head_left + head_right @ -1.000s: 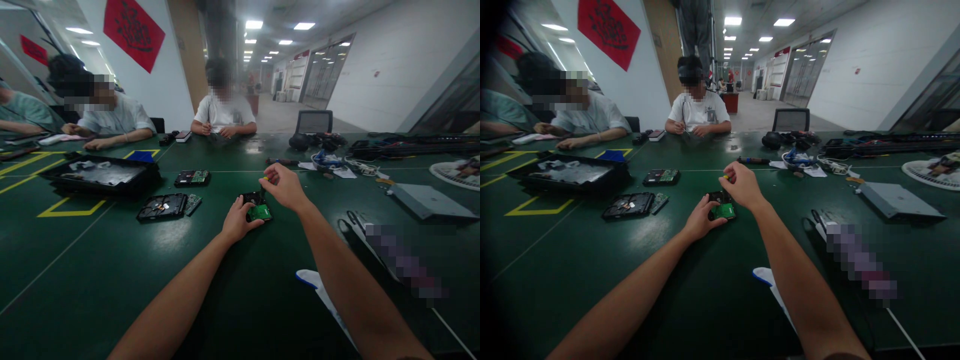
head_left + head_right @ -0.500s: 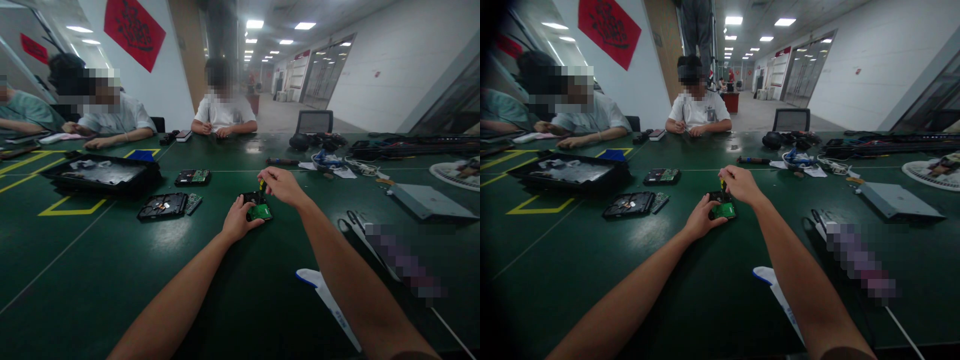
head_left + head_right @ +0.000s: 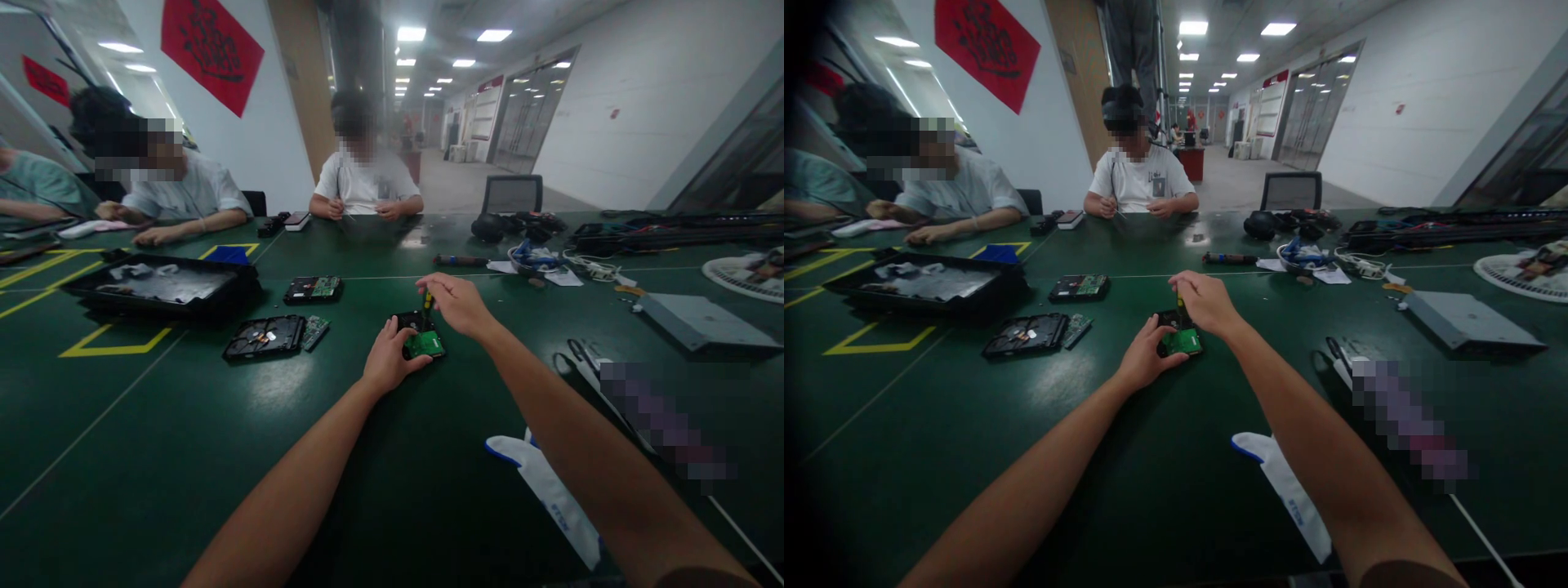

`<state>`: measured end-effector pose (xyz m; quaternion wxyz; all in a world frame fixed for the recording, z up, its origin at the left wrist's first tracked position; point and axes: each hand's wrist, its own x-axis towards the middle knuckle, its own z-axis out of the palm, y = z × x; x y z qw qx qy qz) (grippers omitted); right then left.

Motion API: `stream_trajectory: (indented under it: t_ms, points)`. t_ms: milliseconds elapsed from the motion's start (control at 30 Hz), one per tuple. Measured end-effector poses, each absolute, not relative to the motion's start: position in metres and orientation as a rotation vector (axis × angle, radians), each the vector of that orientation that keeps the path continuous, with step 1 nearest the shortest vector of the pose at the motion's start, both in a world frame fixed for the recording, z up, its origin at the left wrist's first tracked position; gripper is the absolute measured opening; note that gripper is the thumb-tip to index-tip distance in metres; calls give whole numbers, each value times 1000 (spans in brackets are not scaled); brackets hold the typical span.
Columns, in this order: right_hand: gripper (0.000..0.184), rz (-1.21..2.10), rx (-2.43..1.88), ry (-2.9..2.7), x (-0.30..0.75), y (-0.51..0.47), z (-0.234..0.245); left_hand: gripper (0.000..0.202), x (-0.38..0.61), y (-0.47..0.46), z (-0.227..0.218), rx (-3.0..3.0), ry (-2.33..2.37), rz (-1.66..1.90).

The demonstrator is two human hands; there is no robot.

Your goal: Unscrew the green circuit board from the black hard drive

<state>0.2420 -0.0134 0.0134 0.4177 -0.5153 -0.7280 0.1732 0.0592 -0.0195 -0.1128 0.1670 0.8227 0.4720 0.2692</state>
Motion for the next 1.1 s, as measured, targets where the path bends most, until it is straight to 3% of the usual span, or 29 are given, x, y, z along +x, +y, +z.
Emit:
stream_trajectory:
  t_ms: [167,367,467,567,633,833,1100]
  points:
    - [27,539,-1337,-1764,244,-11,15,63,60,-20,-112,2347,1347,769]
    - [24,441,-1334,-1613,241,-1,2,62,60,-22,-113,2352,1357,767]
    - [22,829,-1118,-1446,235,7,-8,62,60,-22,-114,2361,1348,782]
    - [33,1378,-823,-1286,229,12,-17,62,60,-21,-115,2366,1348,796]
    - [36,1525,-732,-1233,228,11,-21,62,60,-20,-115,2366,1343,807]
    - [25,1411,-697,-1256,227,7,-28,62,60,-19,-116,2350,1343,796]
    - [37,1358,-690,-1255,222,7,-33,63,60,-19,-116,2352,1351,782]
